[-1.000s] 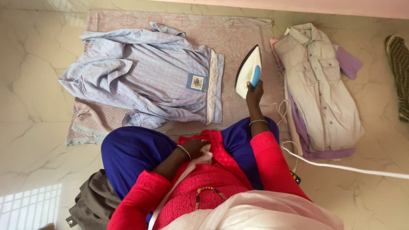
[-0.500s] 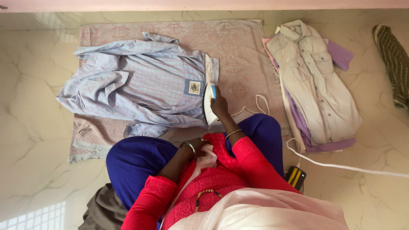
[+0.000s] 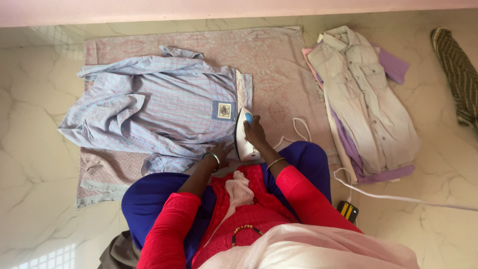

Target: The person irons a light blue checkered shirt laid on a patterned mat on the floor, smoothing the fabric and using a handheld iron. They then button the shirt and lay it flat.

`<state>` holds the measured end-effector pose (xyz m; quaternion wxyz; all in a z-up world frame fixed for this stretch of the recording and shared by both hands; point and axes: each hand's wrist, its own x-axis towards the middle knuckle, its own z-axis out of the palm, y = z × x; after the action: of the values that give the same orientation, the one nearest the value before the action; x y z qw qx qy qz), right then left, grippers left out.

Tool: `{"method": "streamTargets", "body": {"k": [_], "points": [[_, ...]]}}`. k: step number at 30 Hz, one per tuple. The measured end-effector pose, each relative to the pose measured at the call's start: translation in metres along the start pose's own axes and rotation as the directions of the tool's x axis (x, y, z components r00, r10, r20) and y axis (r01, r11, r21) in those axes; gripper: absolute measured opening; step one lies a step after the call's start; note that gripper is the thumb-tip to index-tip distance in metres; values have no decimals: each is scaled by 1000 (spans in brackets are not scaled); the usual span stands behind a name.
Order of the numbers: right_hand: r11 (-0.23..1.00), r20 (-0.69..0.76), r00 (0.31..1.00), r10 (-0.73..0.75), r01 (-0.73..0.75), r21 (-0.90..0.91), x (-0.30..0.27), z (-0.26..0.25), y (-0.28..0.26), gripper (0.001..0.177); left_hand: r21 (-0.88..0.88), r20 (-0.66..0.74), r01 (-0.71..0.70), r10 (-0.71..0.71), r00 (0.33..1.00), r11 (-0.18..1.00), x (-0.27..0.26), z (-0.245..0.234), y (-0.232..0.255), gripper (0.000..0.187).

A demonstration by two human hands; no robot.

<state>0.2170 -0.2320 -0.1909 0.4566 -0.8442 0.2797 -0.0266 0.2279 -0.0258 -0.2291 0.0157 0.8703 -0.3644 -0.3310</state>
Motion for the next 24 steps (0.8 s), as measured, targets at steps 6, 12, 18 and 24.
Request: {"method": "streamTargets", "body": {"k": [6, 12, 18, 24], "points": [[946, -52, 988, -146, 124, -298, 27, 11, 13, 42, -3, 141, 8, -7, 990, 1000, -4, -14, 4, 87], [927, -92, 980, -175, 133, -351, 74, 9, -10, 44, 70, 90, -42, 36, 995, 997, -14, -21, 23, 97], [921, -121, 976, -183, 127, -369, 134, 1, -45, 47, 186, 9, -266, 269, 963, 946, 16, 13, 39, 95], [899, -108, 978, -179, 118, -421, 157, -5, -63, 66, 178, -112, -307, 329, 938, 935, 38, 47, 48, 82]]}}
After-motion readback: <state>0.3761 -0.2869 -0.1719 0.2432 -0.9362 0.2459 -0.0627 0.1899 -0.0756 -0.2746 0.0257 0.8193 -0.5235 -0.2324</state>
